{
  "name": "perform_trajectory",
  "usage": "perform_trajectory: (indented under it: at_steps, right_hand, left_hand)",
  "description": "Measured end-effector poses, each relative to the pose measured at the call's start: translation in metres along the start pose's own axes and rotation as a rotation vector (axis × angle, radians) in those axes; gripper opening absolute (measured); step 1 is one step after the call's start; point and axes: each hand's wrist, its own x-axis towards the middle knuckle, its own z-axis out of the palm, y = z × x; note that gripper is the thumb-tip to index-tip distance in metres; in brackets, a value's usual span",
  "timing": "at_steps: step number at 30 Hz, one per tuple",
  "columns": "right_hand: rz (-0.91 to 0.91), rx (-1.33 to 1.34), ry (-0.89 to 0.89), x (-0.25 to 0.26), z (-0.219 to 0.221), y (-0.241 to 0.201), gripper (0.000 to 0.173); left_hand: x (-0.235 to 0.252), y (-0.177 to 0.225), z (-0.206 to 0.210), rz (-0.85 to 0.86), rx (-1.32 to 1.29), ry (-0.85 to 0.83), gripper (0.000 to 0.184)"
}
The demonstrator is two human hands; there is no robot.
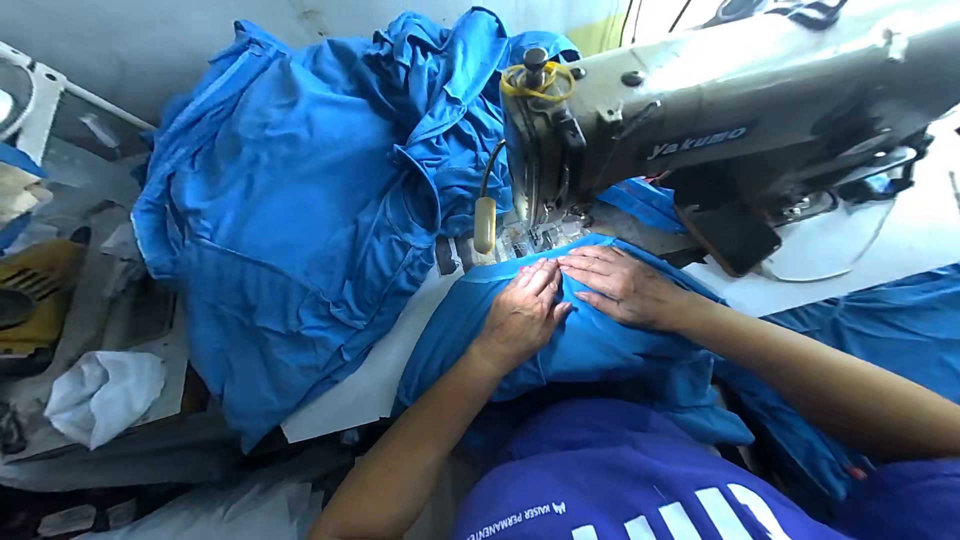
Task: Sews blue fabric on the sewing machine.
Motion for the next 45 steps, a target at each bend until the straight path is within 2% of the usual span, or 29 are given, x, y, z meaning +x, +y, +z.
perform_trajectory:
  at_steps: [7, 14, 20, 37, 45]
  right_hand:
    - [-0.025, 0.008, 0.072, 0.034, 0.015, 0.006, 0.037]
    - [0.072, -0.057, 0.123, 0.051, 0.017, 0.010, 0.036]
    - [0.069, -0.093, 0.180, 0.048, 0.019, 0.009, 0.034]
    - [0.059, -0.021, 0.123, 0.043, 0.014, 0.011, 0.035]
    - [0.057, 0.019, 0.133, 0.046, 0.011, 0.015, 0.033]
  left_hand:
    - [0.000, -0.038, -0.013, 0.011, -0.029, -0.006, 0.044]
    - [0.017, -0.070, -0.016, 0.079, -0.041, -0.046, 0.048]
    - [0.018, -0.064, -0.016, 0.038, -0.053, -0.020, 0.046]
    - [0.014, -0.052, -0.015, 0.003, -0.011, -0.063, 0.047]
    - [0.016, -0.054, -0.014, 0.044, 0.007, -0.028, 0.046]
